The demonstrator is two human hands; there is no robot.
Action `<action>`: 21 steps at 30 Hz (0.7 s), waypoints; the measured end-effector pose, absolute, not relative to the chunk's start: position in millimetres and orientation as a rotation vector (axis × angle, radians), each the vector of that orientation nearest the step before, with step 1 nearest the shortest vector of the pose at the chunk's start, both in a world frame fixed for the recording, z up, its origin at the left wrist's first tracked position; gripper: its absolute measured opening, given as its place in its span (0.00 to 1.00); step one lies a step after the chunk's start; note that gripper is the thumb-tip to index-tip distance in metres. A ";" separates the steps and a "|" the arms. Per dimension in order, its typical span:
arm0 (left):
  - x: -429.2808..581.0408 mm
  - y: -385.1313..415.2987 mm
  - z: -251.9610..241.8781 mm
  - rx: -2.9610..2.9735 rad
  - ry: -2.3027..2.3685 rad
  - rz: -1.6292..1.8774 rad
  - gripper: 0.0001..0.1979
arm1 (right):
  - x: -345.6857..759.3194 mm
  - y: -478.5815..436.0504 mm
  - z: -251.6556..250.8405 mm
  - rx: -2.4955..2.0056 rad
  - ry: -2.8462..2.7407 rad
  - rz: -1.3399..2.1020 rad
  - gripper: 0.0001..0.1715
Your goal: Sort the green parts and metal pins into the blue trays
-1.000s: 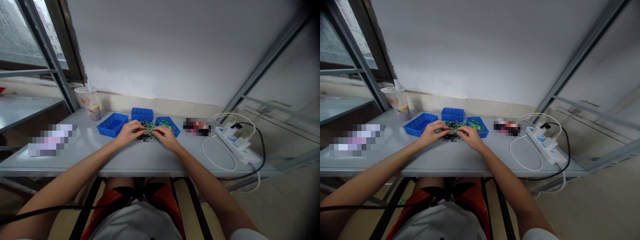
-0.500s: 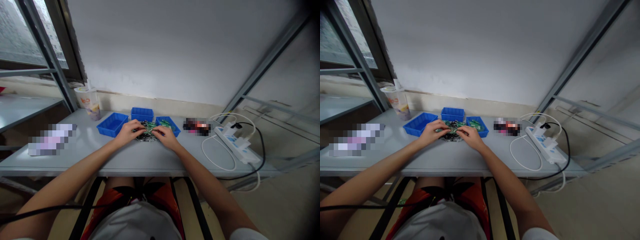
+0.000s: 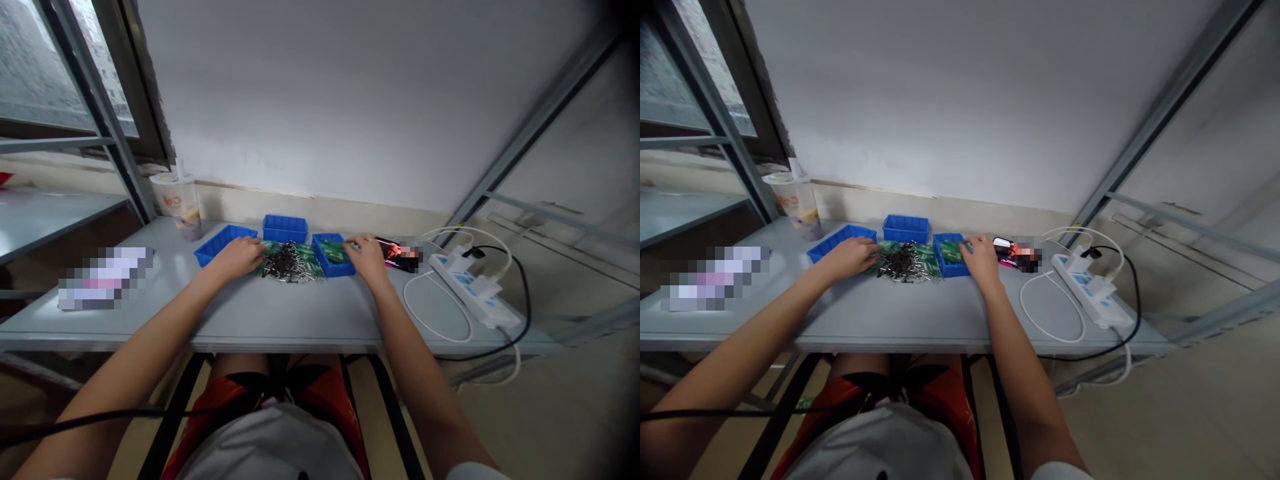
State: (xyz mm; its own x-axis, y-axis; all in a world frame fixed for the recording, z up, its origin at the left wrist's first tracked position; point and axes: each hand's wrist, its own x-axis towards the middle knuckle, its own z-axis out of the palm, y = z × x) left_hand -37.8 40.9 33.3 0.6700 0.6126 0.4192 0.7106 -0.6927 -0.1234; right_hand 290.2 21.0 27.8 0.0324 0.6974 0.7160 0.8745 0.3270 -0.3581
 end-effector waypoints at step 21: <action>-32.2 22.7 50.3 -2.436 -1.286 -0.817 0.10 | 220.9 -13.0 27.5 -0.992 -2.172 0.219 0.09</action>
